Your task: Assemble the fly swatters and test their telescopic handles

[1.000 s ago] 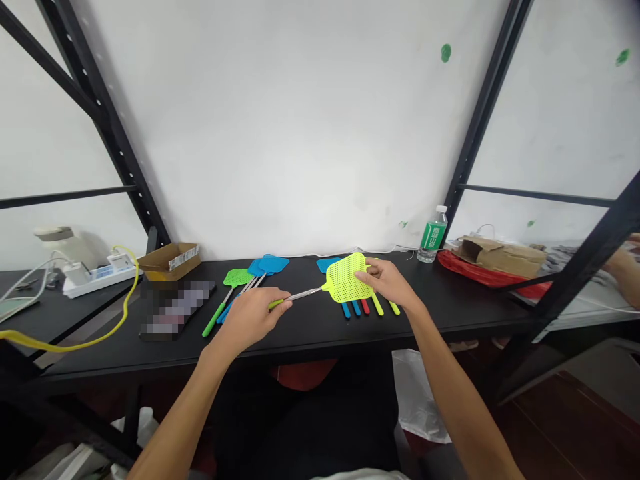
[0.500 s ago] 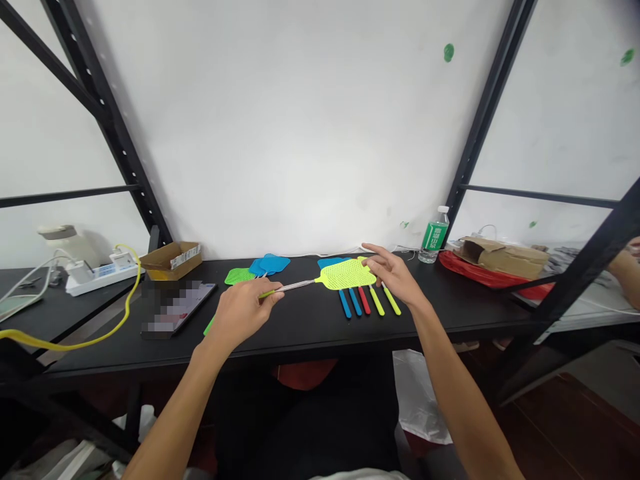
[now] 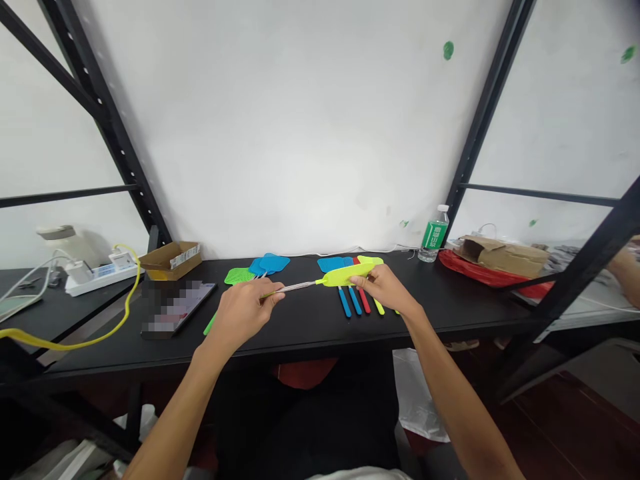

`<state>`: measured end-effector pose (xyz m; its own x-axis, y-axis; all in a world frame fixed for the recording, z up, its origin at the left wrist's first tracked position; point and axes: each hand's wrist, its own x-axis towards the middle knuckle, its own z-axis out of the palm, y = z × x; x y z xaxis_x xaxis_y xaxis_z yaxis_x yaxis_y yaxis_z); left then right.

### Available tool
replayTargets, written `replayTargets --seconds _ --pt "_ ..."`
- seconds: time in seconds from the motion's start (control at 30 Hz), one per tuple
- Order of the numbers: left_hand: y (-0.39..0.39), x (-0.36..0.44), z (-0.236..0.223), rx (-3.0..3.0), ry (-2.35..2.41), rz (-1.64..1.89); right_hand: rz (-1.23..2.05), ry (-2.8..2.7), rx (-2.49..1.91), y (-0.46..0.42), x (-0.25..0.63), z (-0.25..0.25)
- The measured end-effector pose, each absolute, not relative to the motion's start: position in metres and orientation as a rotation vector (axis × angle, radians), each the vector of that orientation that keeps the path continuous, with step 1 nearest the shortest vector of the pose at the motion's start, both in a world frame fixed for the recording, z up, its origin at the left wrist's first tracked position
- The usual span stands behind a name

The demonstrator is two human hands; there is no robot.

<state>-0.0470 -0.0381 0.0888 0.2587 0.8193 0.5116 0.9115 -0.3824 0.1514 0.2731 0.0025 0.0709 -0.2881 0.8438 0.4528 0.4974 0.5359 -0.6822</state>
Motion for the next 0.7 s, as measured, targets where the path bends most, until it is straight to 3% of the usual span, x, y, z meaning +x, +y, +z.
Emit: replayTargets --seconds 0.7 --pt "-0.049 -0.025 0.083 -2.232 -1.552 -0.963 1.452 -1.275 -0.609 -0.005 0.256 0.078"
